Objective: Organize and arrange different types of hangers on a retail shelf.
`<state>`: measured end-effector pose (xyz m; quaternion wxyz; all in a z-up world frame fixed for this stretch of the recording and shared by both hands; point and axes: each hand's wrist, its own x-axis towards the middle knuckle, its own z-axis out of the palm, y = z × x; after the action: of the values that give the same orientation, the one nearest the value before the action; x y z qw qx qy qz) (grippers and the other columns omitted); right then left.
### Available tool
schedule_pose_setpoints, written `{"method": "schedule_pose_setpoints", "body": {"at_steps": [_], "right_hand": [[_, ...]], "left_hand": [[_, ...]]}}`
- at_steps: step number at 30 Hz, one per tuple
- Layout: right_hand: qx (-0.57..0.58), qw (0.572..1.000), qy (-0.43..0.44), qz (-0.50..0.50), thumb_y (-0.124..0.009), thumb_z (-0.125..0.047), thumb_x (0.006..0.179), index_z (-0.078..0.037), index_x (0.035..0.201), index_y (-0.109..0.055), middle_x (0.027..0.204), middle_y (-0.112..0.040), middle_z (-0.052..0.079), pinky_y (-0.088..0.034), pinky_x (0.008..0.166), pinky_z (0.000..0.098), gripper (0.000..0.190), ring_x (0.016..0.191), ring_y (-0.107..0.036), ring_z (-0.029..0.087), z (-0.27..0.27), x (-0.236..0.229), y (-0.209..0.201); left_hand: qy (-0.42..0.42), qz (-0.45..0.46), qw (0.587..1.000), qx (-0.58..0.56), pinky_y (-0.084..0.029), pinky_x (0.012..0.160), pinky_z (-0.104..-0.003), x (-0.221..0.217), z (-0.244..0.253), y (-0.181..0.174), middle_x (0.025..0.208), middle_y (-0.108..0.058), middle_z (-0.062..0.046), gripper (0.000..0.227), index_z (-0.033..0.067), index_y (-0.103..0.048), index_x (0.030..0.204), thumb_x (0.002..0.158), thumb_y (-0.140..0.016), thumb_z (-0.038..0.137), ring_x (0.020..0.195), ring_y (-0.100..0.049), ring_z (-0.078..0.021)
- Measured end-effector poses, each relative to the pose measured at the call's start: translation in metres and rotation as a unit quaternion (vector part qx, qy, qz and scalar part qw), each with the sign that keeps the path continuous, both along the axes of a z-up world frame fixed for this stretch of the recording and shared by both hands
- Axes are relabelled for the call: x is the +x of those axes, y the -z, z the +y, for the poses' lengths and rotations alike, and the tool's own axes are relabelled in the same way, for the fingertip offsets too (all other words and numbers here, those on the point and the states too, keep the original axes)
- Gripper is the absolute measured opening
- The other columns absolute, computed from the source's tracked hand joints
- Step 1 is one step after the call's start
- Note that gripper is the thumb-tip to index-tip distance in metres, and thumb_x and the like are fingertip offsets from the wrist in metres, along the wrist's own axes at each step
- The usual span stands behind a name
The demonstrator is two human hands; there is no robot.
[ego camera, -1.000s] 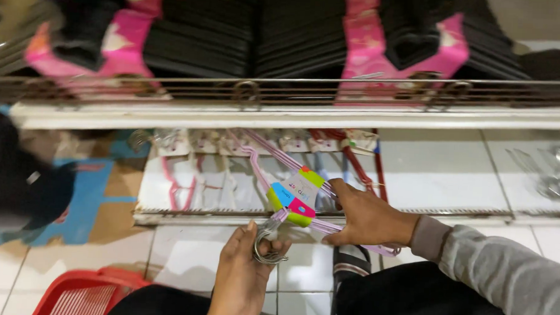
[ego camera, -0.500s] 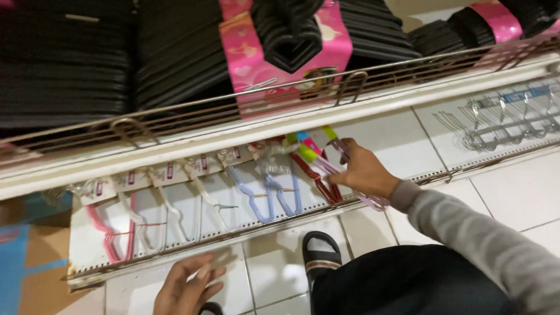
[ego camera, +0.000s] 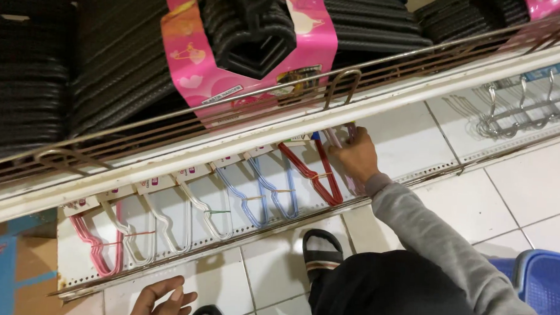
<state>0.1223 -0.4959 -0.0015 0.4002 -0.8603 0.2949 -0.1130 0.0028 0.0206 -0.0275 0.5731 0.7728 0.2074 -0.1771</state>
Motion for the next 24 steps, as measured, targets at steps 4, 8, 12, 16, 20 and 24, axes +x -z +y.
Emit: {"method": "schedule_pose_setpoints", "body": {"at_steps": [4, 8, 12, 16, 20, 24], "right_hand": [[0.006, 1.000, 0.003, -0.014, -0.083, -0.037, 0.069, 0.006, 0.118, -0.060, 0.110, -0.069, 0.024, -0.056, 0.084, 0.0398, 0.069, 0.096, -0.070, 0.034, 0.010, -0.005, -0.007], [-0.071, 0.997, -0.019, -0.012, -0.086, -0.038, 0.065, 0.003, 0.121, -0.061, 0.114, -0.063, 0.023, -0.052, 0.089, 0.0440, 0.073, 0.101, -0.062, 0.037, 0.007, -0.003, 0.009], [-0.192, 0.979, -0.062, -0.025, -0.090, -0.041, 0.060, -0.002, 0.122, -0.066, 0.116, -0.062, 0.019, -0.044, 0.099, 0.0484, 0.077, 0.112, -0.050, 0.041, -0.001, 0.001, 0.036], [-0.187, 0.980, -0.060, -0.009, -0.089, -0.044, 0.060, -0.002, 0.123, -0.065, 0.118, -0.061, 0.019, -0.042, 0.101, 0.0479, 0.080, 0.114, -0.048, 0.040, 0.002, 0.000, 0.033], [-0.198, 0.978, -0.066, -0.022, -0.088, -0.047, 0.061, 0.000, 0.126, -0.061, 0.118, -0.061, 0.021, -0.044, 0.098, 0.0491, 0.084, 0.111, -0.050, 0.041, -0.003, 0.000, 0.045], [-0.203, 0.977, -0.058, -0.031, -0.087, -0.051, 0.064, -0.001, 0.131, -0.060, 0.118, -0.059, 0.026, -0.046, 0.097, 0.0501, 0.088, 0.108, -0.052, 0.044, -0.003, -0.002, 0.046]], "left_hand": [[0.006, 0.021, 1.000, 0.010, -0.062, 0.094, -0.049, 0.003, -0.004, -0.001, 0.113, -0.076, -0.021, 0.036, -0.0033, -0.063, 0.120, 0.093, -0.064, 0.021, 0.106, -0.078, -0.0319], [0.011, 0.029, 0.999, 0.018, -0.062, 0.094, -0.048, 0.004, -0.009, -0.004, 0.108, -0.077, -0.024, 0.036, -0.0023, -0.063, 0.121, 0.093, -0.065, 0.020, 0.106, -0.079, -0.0320], [0.014, 0.000, 1.000, 0.009, -0.063, 0.091, -0.048, 0.003, -0.009, -0.004, 0.106, -0.078, -0.018, 0.037, -0.0022, -0.062, 0.121, 0.091, -0.066, 0.020, 0.103, -0.079, -0.0305], [0.007, 0.000, 1.000, 0.011, -0.063, 0.091, -0.046, -0.002, -0.011, -0.006, 0.101, -0.080, -0.020, 0.038, -0.0017, -0.063, 0.122, 0.091, -0.067, 0.020, 0.101, -0.080, -0.0295], [0.009, -0.011, 1.000, 0.018, -0.062, 0.089, -0.043, -0.002, -0.016, -0.015, 0.098, -0.081, -0.021, 0.037, -0.0006, -0.065, 0.122, 0.092, -0.067, 0.021, 0.098, -0.080, -0.0281], [0.012, -0.047, 0.999, 0.011, -0.063, 0.084, -0.042, -0.001, -0.025, -0.028, 0.103, -0.078, -0.017, 0.038, -0.0018, -0.064, 0.120, 0.090, -0.068, 0.021, 0.097, -0.080, -0.0284]]}}
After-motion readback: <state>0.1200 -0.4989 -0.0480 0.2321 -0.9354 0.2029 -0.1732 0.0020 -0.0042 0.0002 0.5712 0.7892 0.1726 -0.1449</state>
